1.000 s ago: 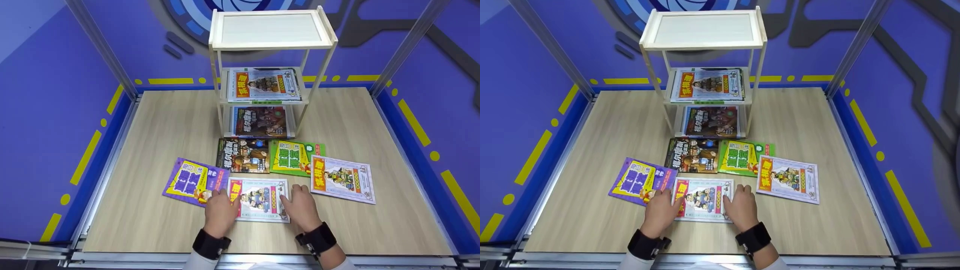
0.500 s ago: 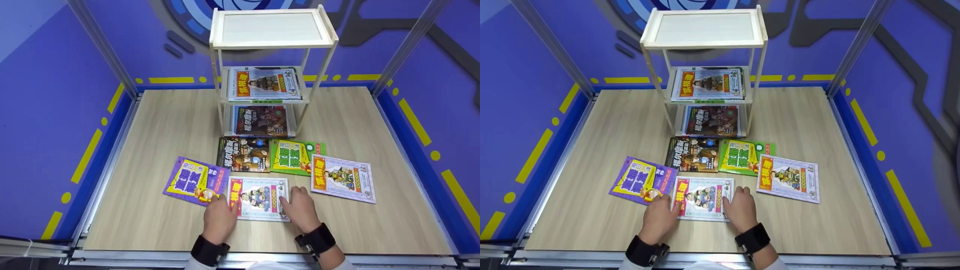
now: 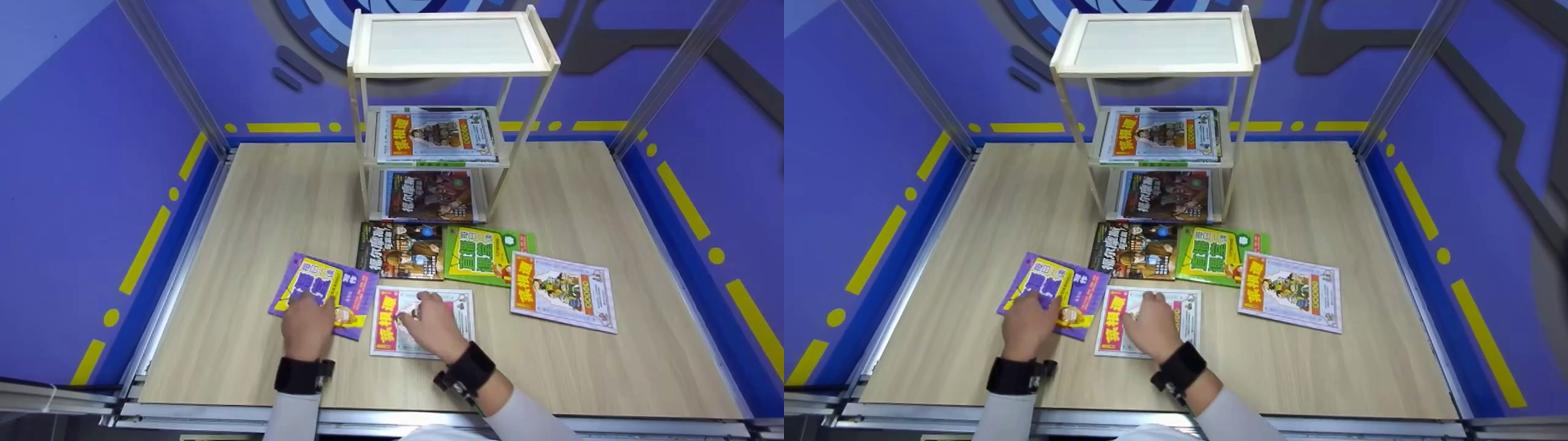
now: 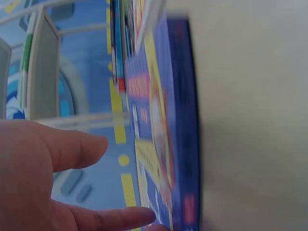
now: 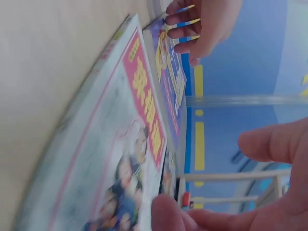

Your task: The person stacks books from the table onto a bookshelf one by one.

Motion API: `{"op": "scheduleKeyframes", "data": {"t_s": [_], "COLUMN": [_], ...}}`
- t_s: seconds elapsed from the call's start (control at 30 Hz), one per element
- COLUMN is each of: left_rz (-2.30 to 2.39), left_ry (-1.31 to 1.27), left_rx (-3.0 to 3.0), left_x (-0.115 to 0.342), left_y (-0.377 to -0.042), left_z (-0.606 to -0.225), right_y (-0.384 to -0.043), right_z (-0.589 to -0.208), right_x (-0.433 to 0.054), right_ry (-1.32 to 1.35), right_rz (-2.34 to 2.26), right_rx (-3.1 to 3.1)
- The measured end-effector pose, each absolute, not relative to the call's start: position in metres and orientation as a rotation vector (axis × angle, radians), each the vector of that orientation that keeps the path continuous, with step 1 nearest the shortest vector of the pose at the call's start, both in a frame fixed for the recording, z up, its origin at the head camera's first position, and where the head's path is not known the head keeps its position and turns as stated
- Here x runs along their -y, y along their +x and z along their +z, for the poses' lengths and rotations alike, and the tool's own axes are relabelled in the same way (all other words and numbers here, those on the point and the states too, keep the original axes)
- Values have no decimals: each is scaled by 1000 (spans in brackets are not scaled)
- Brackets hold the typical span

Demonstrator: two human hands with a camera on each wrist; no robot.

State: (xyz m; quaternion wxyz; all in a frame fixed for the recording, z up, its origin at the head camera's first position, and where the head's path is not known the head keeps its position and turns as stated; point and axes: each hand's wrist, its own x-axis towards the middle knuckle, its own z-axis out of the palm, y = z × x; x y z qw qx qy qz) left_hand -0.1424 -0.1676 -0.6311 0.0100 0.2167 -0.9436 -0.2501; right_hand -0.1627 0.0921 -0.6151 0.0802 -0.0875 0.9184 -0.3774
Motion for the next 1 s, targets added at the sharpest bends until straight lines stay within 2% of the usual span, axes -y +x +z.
{"op": "scheduleKeyframes", "data": {"t_s": [0.27, 0.4, 0.67, 0.87, 1.0], "left_rz": [-669, -673, -689, -759, -745], "left_ry": [765, 818, 944, 1051, 1011], "left_rx": [3003, 3064, 3051, 2989, 3002], "left_x": [206, 215, 231, 236, 233], "left_y": [-163, -172, -186, -187, -188], "left_z": [-631, -628, -628, -631, -633], "right_y": [-176, -177, -178, -180, -179], "right_z": [-614, -615, -619, -617, -616], "right_x": [-52, -41, -27, -22, -17], "right_ry": [-280, -209, -262, -71, 57], "right_rz": [-1087, -1135, -1191, -1383, -1548], "right_rx": [-2637, -2558, -2417, -2145, -1942]}}
